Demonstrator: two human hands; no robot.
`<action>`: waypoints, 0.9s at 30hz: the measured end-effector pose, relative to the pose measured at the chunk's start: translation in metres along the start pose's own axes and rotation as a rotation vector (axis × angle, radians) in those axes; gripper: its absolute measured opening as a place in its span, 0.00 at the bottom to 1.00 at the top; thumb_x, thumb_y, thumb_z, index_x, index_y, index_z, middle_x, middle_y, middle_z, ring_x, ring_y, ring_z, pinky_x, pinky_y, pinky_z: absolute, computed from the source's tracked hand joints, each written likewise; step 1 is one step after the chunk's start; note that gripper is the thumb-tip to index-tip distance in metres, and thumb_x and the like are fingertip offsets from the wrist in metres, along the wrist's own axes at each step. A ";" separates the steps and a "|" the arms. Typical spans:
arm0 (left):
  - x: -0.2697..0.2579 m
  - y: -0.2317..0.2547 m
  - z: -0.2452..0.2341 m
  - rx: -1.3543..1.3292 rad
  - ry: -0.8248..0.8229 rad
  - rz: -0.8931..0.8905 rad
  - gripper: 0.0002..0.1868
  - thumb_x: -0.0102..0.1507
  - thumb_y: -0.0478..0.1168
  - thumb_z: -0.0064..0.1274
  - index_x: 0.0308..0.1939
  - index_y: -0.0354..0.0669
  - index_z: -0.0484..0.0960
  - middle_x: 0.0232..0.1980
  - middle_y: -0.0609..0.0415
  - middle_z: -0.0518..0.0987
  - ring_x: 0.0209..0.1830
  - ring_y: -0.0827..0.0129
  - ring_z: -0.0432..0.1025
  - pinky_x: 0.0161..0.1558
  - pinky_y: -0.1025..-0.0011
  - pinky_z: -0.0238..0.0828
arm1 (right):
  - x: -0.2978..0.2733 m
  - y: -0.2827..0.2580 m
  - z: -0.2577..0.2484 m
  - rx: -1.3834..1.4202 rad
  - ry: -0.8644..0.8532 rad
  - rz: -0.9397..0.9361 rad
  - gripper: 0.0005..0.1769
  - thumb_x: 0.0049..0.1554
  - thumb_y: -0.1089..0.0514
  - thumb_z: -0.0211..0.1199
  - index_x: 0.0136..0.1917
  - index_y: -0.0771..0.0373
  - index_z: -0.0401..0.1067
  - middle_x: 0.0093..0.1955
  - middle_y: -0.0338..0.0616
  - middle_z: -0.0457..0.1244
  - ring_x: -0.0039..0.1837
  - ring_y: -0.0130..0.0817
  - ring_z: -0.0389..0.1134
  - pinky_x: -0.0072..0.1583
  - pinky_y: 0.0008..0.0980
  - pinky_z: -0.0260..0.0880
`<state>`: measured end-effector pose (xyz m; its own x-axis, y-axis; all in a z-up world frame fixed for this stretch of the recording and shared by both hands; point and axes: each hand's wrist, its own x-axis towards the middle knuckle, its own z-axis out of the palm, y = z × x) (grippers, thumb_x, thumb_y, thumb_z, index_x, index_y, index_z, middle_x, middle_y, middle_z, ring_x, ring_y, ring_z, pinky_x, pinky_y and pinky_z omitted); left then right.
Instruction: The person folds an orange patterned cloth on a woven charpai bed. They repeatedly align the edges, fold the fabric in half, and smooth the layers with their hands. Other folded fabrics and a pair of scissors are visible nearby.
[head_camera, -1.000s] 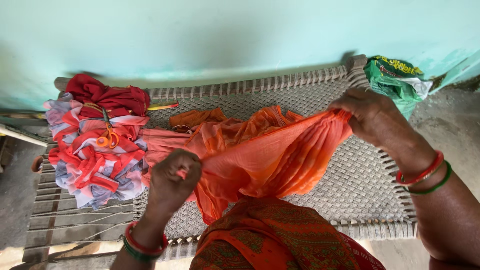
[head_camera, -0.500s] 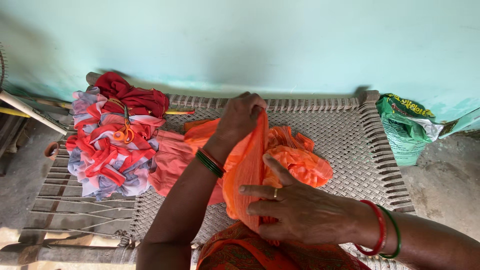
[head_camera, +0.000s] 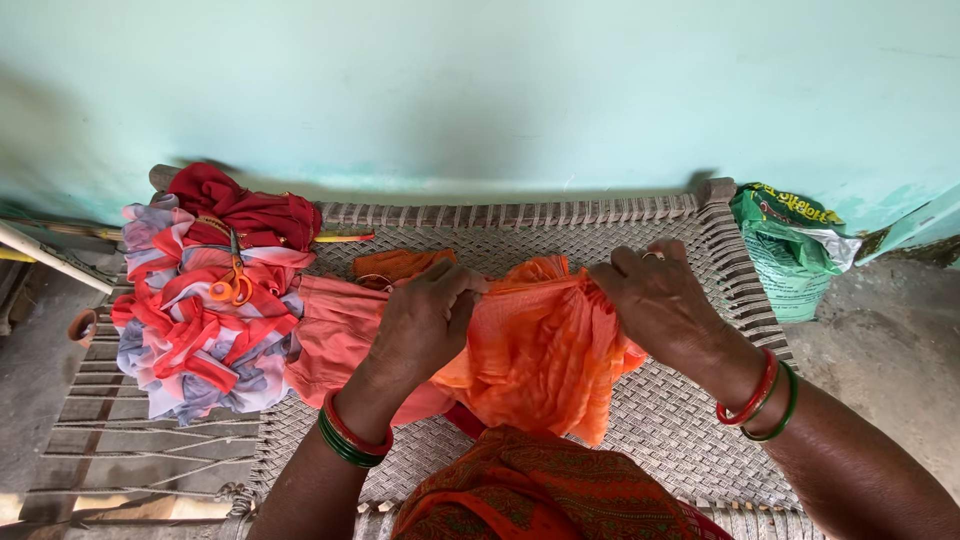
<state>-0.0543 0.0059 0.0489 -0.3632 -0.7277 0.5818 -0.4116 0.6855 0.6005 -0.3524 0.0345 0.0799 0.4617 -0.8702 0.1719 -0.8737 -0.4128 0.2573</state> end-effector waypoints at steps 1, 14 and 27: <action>0.001 -0.001 -0.004 0.008 0.014 -0.011 0.04 0.64 0.29 0.54 0.41 0.39 0.79 0.39 0.51 0.81 0.30 0.61 0.79 0.29 0.65 0.74 | -0.003 -0.007 -0.005 -0.023 -0.108 0.004 0.16 0.58 0.68 0.62 0.58 0.56 0.77 0.42 0.40 0.65 0.49 0.36 0.68 0.61 0.43 0.62; 0.002 0.000 0.019 -0.057 0.039 -0.002 0.05 0.63 0.28 0.53 0.41 0.39 0.79 0.39 0.51 0.81 0.34 0.59 0.79 0.34 0.65 0.74 | -0.004 -0.060 -0.056 0.370 0.135 -0.589 0.04 0.52 0.63 0.66 0.40 0.55 0.74 0.54 0.37 0.64 0.69 0.34 0.63 0.77 0.68 0.45; -0.050 -0.007 -0.044 0.114 0.254 -0.031 0.05 0.66 0.26 0.54 0.44 0.38 0.79 0.41 0.48 0.80 0.37 0.62 0.80 0.36 0.69 0.77 | -0.051 -0.023 -0.032 0.346 0.548 -0.212 0.12 0.56 0.66 0.65 0.54 0.61 0.78 0.52 0.44 0.71 0.49 0.34 0.73 0.53 0.36 0.76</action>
<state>0.0036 0.0383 0.0404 -0.1335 -0.7096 0.6918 -0.5157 0.6459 0.5629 -0.3509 0.0966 0.0953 0.5591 -0.5367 0.6320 -0.7125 -0.7008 0.0352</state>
